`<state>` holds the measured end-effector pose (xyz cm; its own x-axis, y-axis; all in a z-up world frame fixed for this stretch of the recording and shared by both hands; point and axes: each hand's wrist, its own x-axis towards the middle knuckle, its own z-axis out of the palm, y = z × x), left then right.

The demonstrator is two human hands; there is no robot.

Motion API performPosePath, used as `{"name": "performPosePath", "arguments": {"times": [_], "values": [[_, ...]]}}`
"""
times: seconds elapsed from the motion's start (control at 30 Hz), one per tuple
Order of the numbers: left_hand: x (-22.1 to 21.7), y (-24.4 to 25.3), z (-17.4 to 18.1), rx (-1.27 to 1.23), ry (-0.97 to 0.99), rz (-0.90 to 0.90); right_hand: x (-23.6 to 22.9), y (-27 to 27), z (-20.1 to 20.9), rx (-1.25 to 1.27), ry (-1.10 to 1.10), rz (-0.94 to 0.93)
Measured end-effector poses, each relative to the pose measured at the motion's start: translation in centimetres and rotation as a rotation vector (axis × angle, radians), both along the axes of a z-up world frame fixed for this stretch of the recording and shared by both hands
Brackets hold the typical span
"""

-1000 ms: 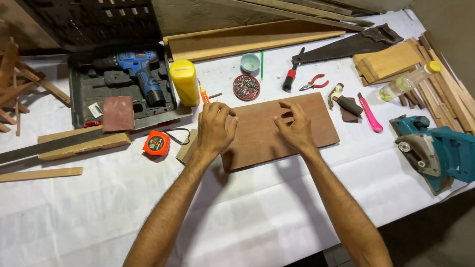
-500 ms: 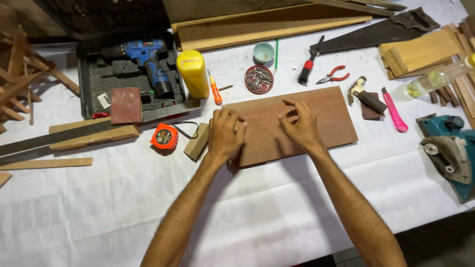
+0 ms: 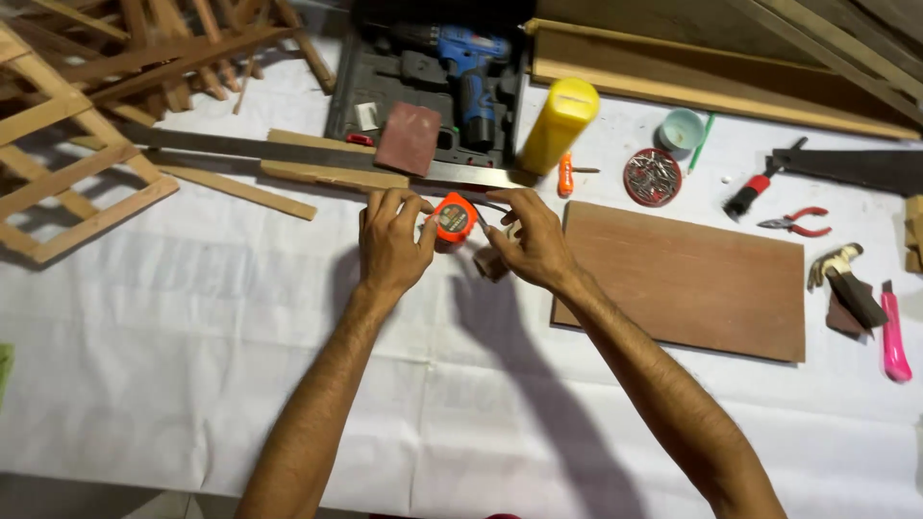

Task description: The person works on a small wooden lattice frame on a work table, hammering nails into its slats, measuring it with a tape measure, and sanding a small block. They lift and reposition the frame, set it aside with other finished frames, then measure a thin wooden strip with the tape measure.

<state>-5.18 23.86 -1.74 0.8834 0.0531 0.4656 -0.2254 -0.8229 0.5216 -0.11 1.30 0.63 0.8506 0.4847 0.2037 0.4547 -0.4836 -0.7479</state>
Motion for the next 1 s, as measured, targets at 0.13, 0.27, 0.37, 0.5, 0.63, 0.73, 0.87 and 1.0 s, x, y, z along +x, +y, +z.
{"name": "performPosePath", "arguments": {"times": [0.13,0.27,0.37,0.5,0.63,0.73,0.87,1.0], "values": [[-1.1,6.9,0.7,0.046,-0.012,0.106,0.8,6.7,-0.1,-0.005,-0.045,0.134],[-0.6,13.5,0.2,0.094,0.011,0.142,1.1,13.4,0.4,-0.084,-0.055,0.217],[-0.4,17.6,0.0,0.126,0.059,0.158,1.8,18.0,-1.6,-0.150,0.031,0.243],[-0.7,23.0,-1.9,0.115,0.248,0.181,1.6,24.1,-3.6,-0.271,0.113,0.271],[-0.2,27.5,-3.8,0.163,0.304,0.155,2.0,29.8,-5.2,-0.364,0.025,0.250],[0.5,29.8,-5.7,0.171,0.361,0.136,2.5,32.9,-8.4,-0.366,-0.049,0.223],[0.5,30.6,-7.0,0.179,0.317,0.086,2.0,33.5,-11.0,-0.355,-0.165,0.162],[0.1,29.7,-7.3,0.254,0.257,0.041,0.5,31.5,-11.0,-0.446,-0.135,0.093]]}}
